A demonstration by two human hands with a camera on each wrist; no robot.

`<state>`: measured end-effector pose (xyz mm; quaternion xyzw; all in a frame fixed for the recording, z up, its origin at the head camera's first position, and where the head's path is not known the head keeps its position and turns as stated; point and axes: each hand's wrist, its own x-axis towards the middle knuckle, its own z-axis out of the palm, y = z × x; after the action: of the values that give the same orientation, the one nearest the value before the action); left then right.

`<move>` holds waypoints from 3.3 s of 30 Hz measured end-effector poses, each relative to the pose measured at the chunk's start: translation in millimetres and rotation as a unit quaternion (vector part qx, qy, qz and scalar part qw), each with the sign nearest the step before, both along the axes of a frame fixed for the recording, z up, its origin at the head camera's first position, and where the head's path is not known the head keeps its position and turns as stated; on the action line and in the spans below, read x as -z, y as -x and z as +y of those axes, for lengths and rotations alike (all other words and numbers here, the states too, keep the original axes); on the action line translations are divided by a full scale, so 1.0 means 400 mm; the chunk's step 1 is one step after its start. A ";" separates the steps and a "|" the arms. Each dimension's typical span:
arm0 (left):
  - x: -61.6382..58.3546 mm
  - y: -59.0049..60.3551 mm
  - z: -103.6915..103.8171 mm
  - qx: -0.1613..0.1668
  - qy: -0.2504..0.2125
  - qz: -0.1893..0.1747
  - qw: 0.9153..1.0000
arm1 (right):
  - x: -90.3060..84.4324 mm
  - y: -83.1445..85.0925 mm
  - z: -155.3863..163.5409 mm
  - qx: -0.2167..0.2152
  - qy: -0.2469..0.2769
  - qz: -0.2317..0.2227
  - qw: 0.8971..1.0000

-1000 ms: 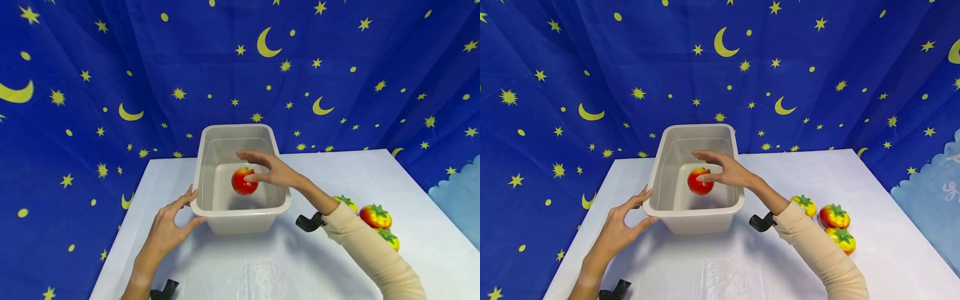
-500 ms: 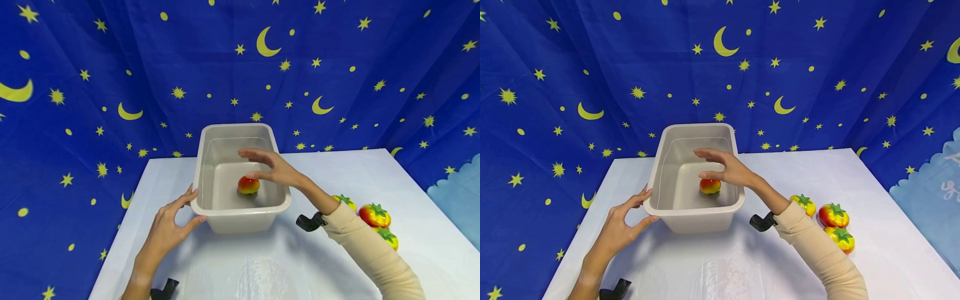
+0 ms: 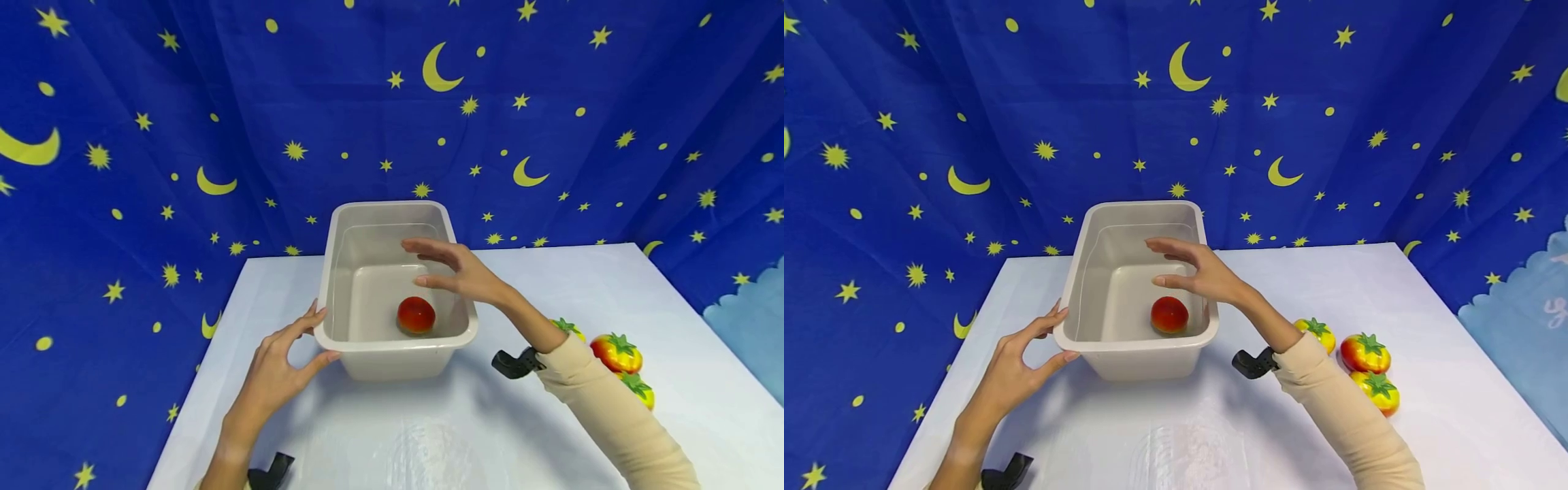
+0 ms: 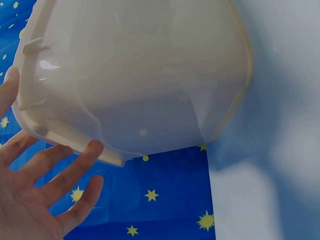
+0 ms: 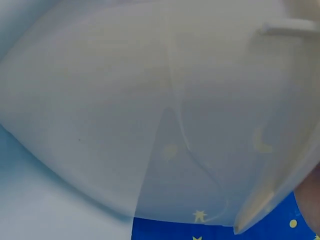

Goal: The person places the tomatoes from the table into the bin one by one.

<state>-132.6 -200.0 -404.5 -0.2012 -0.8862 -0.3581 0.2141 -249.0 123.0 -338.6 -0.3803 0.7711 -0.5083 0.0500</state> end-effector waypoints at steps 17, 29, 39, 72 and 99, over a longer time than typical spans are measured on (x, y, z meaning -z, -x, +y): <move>-0.005 0.003 0.008 -0.005 0.006 0.003 1.000 | -0.035 -0.027 0.147 0.078 0.026 0.033 0.996; 0.004 -0.005 0.006 -0.013 -0.006 0.000 1.000 | -0.032 -0.045 0.266 0.118 0.049 0.054 0.990; 0.009 -0.001 0.012 -0.003 -0.018 0.013 1.000 | -0.009 -0.068 0.382 0.105 0.118 0.028 0.987; 0.011 0.008 0.018 -0.002 -0.015 0.033 0.999 | 0.170 -0.153 0.587 0.205 0.079 -0.025 0.975; 0.012 0.007 0.021 -0.001 -0.016 0.032 0.999 | 0.253 -0.162 0.624 0.250 -0.081 -0.017 0.965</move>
<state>-135.5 -191.6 -409.2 -0.2081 -0.8735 -0.3650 0.2458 -184.2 372.5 -439.7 -0.1611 0.8794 -0.4467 -0.0353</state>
